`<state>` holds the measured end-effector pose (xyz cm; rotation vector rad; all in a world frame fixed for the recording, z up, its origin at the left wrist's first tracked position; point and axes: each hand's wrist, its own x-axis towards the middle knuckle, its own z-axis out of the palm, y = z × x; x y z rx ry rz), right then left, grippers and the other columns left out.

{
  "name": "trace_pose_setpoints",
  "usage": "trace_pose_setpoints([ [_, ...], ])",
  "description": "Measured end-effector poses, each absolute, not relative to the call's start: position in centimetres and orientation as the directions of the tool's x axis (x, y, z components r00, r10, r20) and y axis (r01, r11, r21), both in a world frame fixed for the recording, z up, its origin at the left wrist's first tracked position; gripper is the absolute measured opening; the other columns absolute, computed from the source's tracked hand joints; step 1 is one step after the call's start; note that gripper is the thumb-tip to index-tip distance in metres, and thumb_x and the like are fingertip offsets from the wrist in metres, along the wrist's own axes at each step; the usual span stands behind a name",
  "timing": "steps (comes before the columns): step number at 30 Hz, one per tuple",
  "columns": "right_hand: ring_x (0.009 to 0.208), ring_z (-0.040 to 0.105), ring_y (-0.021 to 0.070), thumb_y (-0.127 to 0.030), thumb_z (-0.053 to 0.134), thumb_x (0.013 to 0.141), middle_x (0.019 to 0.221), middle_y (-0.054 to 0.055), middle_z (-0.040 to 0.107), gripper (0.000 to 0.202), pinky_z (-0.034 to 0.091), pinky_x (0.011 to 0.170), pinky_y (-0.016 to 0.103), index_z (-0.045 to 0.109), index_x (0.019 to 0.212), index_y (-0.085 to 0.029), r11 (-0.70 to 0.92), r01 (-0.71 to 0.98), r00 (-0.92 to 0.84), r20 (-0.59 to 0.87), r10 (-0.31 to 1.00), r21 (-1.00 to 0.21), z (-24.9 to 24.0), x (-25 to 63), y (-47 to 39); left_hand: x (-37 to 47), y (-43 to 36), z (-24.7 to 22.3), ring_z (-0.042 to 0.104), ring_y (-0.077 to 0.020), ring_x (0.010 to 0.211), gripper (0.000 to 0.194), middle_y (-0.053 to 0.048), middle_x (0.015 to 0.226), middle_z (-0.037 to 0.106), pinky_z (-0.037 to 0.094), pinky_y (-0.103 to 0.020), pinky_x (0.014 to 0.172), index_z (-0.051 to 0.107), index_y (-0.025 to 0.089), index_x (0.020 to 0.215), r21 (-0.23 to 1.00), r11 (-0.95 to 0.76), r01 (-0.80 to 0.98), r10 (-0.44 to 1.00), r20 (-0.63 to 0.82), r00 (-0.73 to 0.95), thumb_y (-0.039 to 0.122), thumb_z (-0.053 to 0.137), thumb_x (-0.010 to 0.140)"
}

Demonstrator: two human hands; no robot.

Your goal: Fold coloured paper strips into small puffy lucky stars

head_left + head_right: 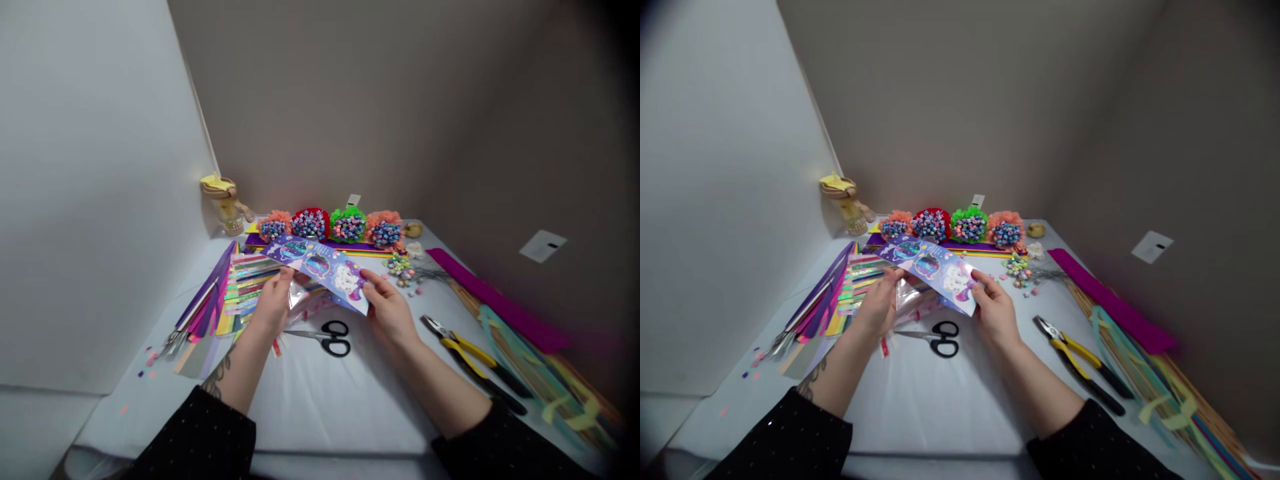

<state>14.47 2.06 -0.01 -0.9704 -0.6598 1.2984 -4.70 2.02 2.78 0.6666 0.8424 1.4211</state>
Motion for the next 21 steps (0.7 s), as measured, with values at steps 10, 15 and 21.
trace_pose_setpoints([
  [10,0.062,0.065,0.0130,-0.022,0.077,0.062,0.082,0.002,0.073,0.031,0.054,0.055,0.023,0.071,0.092,-0.019,-0.020,-0.527,0.196,-0.144,0.970,-0.850,-0.5,16.2,3.0,-7.6,2.4,3.3,0.064,-0.0262,0.093,0.043,-0.009,0.112,0.066,0.054,-0.034,0.073,0.066,0.020,0.112,1.000,-0.011,0.016,0.977,0.014,-0.212,0.022,0.069,0.069],
  [15,0.055,0.062,0.0099,-0.014,0.076,0.059,0.079,0.002,0.073,0.028,0.053,0.049,0.018,0.072,0.087,-0.017,-0.054,-0.627,0.183,-0.213,0.960,-0.777,0.5,16.6,3.1,-9.2,2.7,3.4,0.039,-0.0328,0.128,0.032,-0.013,0.132,0.051,0.027,-0.048,0.108,0.068,0.019,0.104,0.725,-0.213,0.655,0.830,0.488,-0.270,0.020,0.066,0.072],
  [21,0.059,0.063,0.0103,-0.013,0.078,0.058,0.081,0.002,0.074,0.031,0.052,0.054,0.018,0.073,0.088,-0.017,-0.166,-0.639,0.089,-0.286,0.954,-0.751,1.9,15.4,1.7,-4.6,1.1,3.8,0.055,-0.0242,0.107,0.032,-0.011,0.114,0.063,0.041,-0.038,0.094,0.060,0.016,0.110,0.735,-0.521,0.434,0.850,0.399,0.345,0.036,0.050,0.088],
])
